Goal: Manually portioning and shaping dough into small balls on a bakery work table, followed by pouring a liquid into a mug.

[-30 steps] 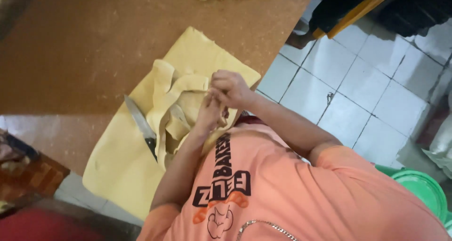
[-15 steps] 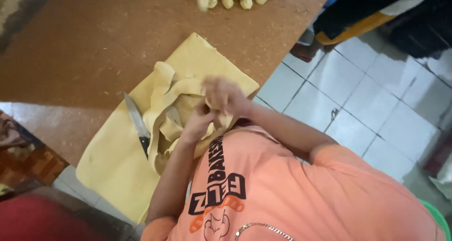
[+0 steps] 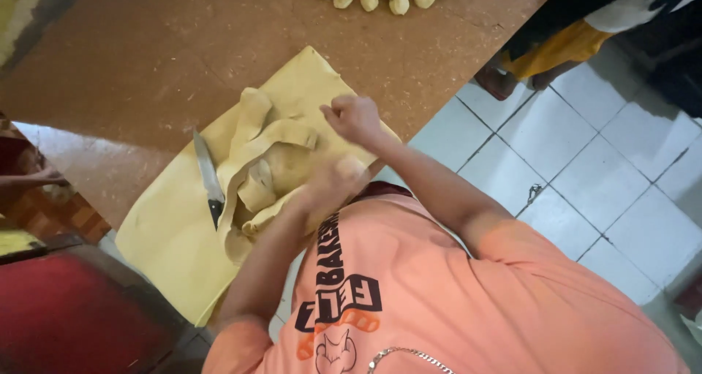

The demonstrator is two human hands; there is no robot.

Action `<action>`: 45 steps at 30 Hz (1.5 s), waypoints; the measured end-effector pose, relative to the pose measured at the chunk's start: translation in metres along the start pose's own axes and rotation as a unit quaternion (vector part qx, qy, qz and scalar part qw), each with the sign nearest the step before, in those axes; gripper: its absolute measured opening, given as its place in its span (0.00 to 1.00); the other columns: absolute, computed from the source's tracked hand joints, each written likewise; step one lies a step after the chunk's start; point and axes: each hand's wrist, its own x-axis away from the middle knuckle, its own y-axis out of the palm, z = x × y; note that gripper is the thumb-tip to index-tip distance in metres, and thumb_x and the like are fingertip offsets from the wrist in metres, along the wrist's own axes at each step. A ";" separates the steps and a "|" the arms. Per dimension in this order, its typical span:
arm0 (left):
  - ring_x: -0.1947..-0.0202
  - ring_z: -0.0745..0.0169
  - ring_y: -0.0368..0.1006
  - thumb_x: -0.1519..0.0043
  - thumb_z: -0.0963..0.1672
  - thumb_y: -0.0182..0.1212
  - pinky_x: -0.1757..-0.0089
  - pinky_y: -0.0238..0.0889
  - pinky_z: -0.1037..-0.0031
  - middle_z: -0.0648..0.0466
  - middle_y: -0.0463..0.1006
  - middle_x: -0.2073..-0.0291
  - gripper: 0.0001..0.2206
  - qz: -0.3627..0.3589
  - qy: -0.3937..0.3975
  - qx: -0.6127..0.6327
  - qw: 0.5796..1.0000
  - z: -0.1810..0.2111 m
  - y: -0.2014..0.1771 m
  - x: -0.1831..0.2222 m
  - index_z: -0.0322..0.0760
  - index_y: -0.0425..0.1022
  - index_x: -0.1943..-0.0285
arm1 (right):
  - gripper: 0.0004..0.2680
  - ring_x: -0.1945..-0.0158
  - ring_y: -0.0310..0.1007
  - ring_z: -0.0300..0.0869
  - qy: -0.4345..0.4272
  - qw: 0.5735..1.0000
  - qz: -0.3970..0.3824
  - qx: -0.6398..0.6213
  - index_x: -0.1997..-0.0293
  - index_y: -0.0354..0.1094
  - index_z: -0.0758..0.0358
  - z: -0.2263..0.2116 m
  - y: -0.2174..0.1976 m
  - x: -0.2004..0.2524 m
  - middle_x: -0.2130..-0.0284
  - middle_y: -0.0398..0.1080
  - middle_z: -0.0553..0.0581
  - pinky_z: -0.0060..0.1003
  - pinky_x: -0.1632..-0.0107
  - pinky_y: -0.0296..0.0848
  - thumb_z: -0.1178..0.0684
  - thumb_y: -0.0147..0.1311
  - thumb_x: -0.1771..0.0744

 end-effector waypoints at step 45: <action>0.88 0.55 0.57 0.23 0.44 0.40 0.88 0.46 0.70 0.49 0.59 0.86 0.16 -0.051 -0.142 0.390 0.908 -0.049 -0.028 0.022 0.36 0.64 0.66 | 0.13 0.73 0.70 0.50 -0.186 0.959 0.007 0.215 0.76 0.65 0.59 -0.112 0.046 0.051 0.76 0.67 0.51 0.43 0.68 0.72 0.51 0.56 0.30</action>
